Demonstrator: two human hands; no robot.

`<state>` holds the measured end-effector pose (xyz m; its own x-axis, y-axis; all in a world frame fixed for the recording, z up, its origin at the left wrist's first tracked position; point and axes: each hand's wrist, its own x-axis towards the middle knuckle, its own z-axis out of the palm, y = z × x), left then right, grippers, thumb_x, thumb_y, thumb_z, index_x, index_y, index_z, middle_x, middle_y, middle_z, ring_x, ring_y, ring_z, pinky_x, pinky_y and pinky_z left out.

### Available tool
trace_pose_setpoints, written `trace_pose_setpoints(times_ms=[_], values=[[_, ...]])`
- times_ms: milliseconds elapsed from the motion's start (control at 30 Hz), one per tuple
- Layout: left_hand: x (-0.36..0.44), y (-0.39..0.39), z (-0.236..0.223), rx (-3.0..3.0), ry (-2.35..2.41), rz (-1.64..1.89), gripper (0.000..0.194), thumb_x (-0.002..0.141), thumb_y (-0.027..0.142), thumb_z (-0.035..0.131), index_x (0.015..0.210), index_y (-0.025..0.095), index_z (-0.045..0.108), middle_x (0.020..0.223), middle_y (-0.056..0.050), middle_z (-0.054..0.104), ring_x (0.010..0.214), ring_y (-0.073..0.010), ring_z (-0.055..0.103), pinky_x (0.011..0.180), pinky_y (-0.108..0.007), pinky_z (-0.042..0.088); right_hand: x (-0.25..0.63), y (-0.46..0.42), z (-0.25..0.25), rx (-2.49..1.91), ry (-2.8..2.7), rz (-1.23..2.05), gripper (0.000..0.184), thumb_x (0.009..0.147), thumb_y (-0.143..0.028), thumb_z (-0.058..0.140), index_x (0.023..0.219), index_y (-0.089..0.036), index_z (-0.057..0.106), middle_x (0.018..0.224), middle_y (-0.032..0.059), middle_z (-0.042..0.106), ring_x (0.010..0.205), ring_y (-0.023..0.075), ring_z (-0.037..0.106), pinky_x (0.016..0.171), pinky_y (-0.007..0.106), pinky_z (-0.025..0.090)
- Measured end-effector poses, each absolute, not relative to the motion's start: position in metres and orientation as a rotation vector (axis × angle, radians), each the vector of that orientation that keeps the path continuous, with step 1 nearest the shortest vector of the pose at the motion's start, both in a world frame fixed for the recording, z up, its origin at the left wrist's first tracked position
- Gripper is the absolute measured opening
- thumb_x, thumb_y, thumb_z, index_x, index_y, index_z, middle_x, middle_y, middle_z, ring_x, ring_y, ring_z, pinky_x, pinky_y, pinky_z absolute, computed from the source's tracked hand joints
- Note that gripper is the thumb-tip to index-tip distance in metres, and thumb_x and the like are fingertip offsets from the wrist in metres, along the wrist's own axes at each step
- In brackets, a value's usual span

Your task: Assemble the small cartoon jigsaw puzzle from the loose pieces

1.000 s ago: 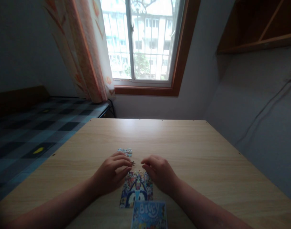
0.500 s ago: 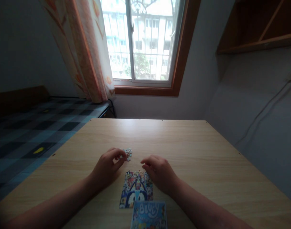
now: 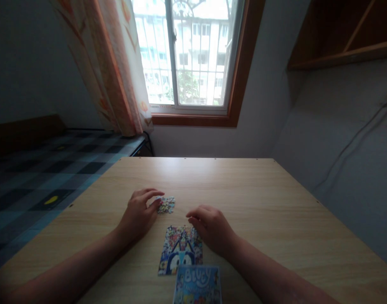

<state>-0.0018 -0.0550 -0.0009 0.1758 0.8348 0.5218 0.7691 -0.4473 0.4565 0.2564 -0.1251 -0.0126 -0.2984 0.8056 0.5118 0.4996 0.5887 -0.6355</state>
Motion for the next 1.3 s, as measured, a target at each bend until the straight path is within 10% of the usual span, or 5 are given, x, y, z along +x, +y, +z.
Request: trace_pose_setpoints(times_ms=[1033,1300], values=[[0.017,-0.111,0.020,3.070,0.658,1.051,0.009,0.091,0.028,0.067,0.100,0.026,0.070,0.111,-0.003,0.072,0.103,-0.0226,0.058,0.094,-0.040,0.045,0.241,-0.141,-0.008,-0.913,-1.759,0.943,0.031,0.092,-0.025,0.068,0.123,-0.025,0.068,0.090,0.0026,0.078,0.083,0.0170,0.074,0.077,0.030,0.060],[0.010,-0.097,0.021,2.928,0.858,1.129,0.008,0.089,0.031,0.068,0.093,0.026,0.072,0.108,-0.005,0.072,0.103,-0.0235,0.061,0.092,-0.041,0.048,0.250,-0.138,-0.007,-0.893,-1.852,0.527,0.033,0.096,-0.023,0.060,0.129,-0.025,0.063,0.109,0.0084,0.073,0.100,0.0209,0.068,0.090,0.039,0.056]])
